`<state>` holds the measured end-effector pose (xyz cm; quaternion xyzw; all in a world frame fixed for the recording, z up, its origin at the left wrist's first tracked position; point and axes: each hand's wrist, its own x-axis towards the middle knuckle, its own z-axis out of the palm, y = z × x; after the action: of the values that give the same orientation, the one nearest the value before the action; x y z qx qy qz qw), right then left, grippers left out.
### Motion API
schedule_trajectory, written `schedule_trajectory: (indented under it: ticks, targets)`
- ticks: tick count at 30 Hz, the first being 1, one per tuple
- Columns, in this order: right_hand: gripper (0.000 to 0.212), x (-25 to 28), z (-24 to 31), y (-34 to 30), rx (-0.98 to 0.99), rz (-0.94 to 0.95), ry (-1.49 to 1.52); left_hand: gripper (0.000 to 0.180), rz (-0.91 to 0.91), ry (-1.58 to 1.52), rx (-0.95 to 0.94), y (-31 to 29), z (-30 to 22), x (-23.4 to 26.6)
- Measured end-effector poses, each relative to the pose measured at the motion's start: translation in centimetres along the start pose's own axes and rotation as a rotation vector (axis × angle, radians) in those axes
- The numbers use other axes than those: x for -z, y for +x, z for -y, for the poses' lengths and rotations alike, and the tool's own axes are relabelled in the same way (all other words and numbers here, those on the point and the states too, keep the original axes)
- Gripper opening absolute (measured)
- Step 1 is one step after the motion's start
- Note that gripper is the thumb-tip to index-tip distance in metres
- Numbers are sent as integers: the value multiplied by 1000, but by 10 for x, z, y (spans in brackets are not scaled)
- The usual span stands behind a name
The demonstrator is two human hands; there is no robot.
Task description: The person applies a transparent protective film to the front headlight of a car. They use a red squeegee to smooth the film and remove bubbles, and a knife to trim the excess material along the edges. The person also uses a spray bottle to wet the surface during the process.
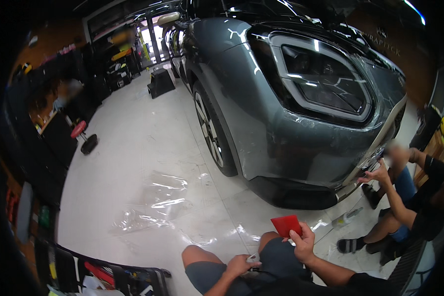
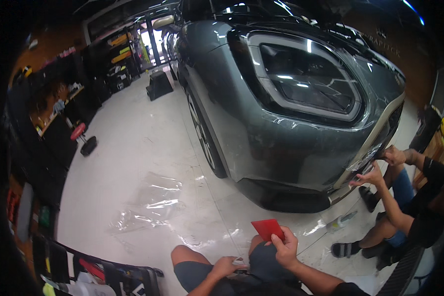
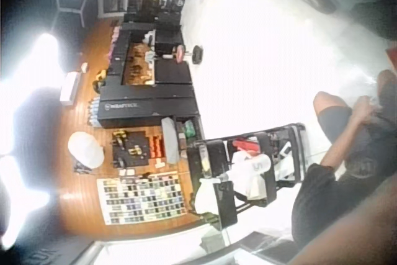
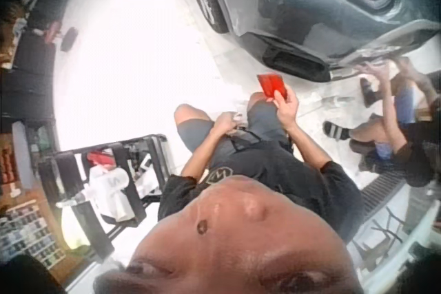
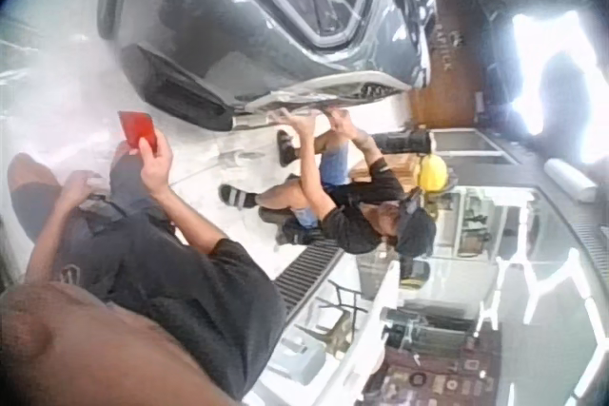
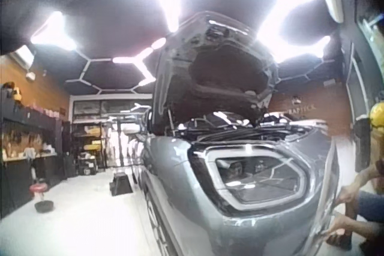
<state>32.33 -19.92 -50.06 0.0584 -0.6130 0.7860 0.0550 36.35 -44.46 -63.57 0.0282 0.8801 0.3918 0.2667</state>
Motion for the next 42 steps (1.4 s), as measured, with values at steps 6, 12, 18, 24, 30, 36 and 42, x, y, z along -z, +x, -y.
schedule_trajectory:
  ticks: [6, 12, 18, 24, 30, 36, 42]
  targets:
    - [32, 20, -23, -43, -106, -51, -118, 65, 282, 143, -156, -8, 27, 2]
    - [28, 10, -31, -31, -95, -98, -124, 34, -76, 174, -24, 13, 48, 20]
    - [30, -3, -21, -10, -12, -1, -114, 33, -298, 36, 18, 4, 38, 109]
    - [30, -9, -36, -24, -89, 111, -189, 32, -612, 13, 79, 2, 60, 139]
    - [28, -6, -52, -33, -127, 255, -301, 33, -759, -19, 214, 9, 110, 170]
    - [27, -13, -53, -36, -103, 310, -341, 28, -907, -36, 276, 9, 148, 181]
    - [28, -25, -25, -42, -128, 293, -441, 34, -989, -80, 378, 37, 210, 178]
